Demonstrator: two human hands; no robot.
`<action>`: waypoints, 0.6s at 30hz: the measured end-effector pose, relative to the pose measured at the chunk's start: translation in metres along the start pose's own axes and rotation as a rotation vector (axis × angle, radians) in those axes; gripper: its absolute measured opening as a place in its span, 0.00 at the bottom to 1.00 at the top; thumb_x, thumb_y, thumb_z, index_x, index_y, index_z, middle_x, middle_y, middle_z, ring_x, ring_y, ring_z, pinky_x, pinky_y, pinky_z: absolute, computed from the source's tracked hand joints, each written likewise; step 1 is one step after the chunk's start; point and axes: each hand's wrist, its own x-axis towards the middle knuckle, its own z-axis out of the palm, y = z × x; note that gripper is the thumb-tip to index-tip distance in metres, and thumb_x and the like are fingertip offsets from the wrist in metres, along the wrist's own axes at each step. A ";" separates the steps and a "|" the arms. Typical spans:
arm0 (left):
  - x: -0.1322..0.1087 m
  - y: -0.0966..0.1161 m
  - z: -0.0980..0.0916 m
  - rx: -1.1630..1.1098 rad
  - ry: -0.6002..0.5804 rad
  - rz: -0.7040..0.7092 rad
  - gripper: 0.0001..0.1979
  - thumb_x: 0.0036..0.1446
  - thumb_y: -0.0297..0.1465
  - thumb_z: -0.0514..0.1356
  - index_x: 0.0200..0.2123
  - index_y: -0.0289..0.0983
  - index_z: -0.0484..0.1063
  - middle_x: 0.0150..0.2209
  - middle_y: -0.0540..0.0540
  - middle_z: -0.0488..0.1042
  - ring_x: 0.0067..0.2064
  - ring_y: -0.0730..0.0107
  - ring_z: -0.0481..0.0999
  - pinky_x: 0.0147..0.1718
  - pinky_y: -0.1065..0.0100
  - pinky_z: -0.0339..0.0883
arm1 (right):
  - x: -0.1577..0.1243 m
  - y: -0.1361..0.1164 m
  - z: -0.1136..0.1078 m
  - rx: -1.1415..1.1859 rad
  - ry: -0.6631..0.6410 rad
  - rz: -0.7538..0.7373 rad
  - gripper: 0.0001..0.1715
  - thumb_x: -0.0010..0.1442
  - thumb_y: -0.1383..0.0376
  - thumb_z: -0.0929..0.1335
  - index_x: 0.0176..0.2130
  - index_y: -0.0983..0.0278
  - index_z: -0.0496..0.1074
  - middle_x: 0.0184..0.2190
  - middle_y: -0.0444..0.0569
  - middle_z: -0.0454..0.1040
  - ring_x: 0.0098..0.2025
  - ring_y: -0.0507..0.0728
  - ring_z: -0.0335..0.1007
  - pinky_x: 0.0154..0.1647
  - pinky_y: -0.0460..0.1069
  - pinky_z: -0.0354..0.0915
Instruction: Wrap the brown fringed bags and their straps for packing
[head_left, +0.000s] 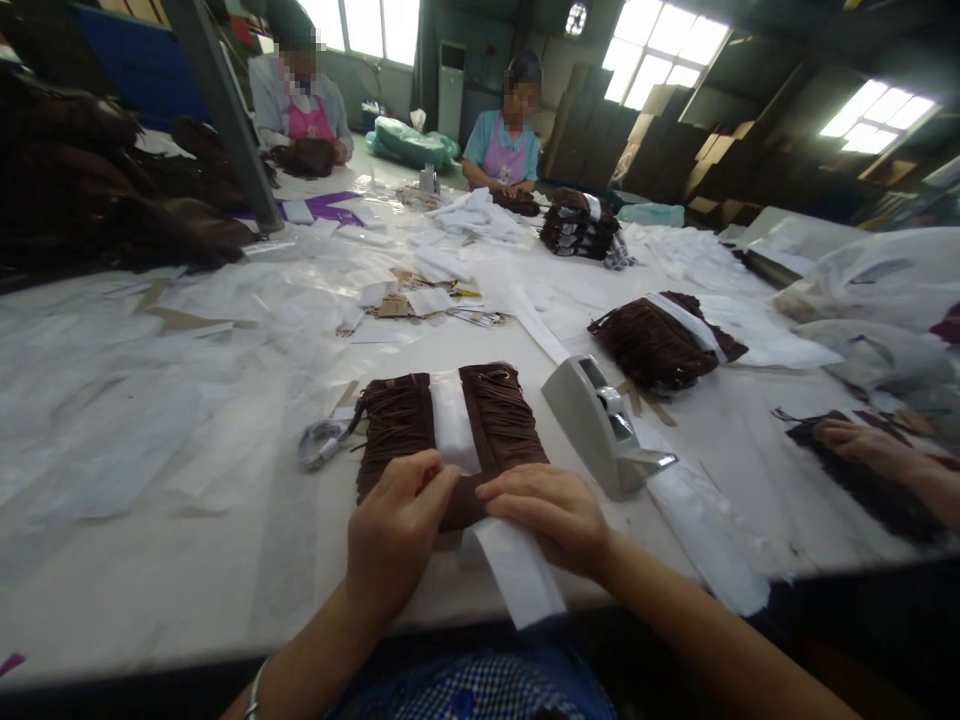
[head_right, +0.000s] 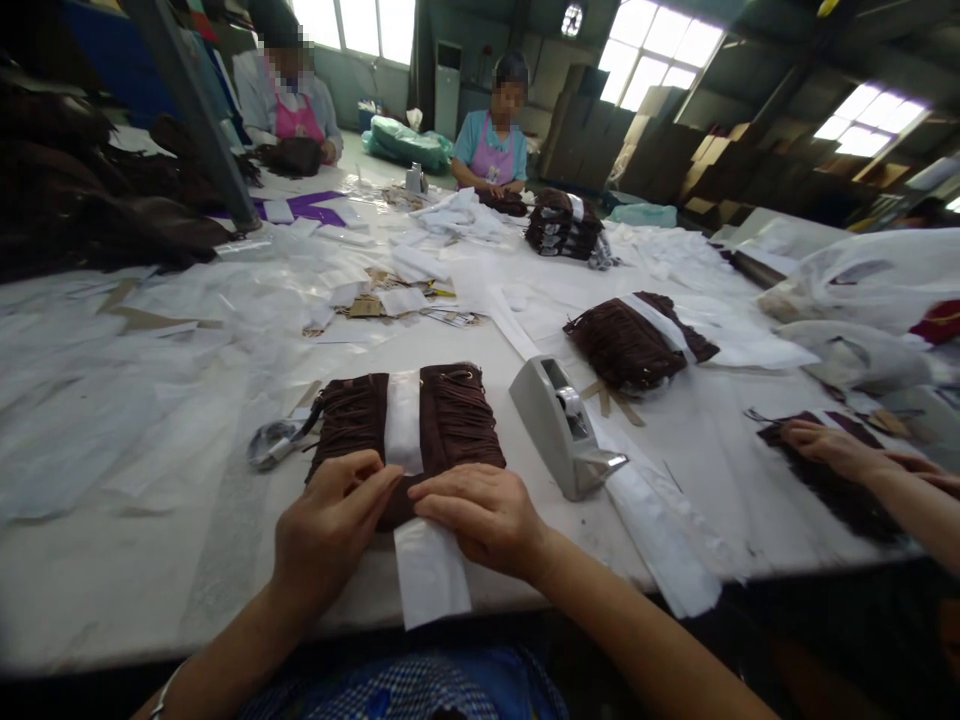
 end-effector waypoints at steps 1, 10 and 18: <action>-0.001 0.002 0.000 0.004 0.005 0.033 0.08 0.63 0.28 0.57 0.42 0.39 0.76 0.47 0.43 0.76 0.48 0.61 0.76 0.46 0.61 0.73 | -0.001 -0.001 0.000 -0.001 0.005 0.001 0.15 0.64 0.74 0.63 0.47 0.65 0.73 0.44 0.56 0.79 0.46 0.56 0.77 0.48 0.52 0.73; -0.013 -0.001 0.001 -0.021 -0.140 0.290 0.13 0.66 0.23 0.50 0.46 0.31 0.74 0.48 0.39 0.79 0.50 0.60 0.79 0.51 0.56 0.73 | 0.000 -0.013 -0.010 0.056 0.060 0.070 0.16 0.64 0.73 0.63 0.49 0.64 0.73 0.42 0.55 0.80 0.46 0.55 0.77 0.48 0.51 0.73; -0.016 0.002 -0.003 -0.046 -0.197 0.220 0.14 0.64 0.21 0.50 0.45 0.32 0.74 0.44 0.42 0.81 0.44 0.63 0.81 0.50 0.58 0.74 | 0.013 0.003 -0.012 0.083 0.082 0.166 0.16 0.63 0.73 0.65 0.48 0.62 0.75 0.43 0.53 0.79 0.45 0.56 0.77 0.48 0.50 0.73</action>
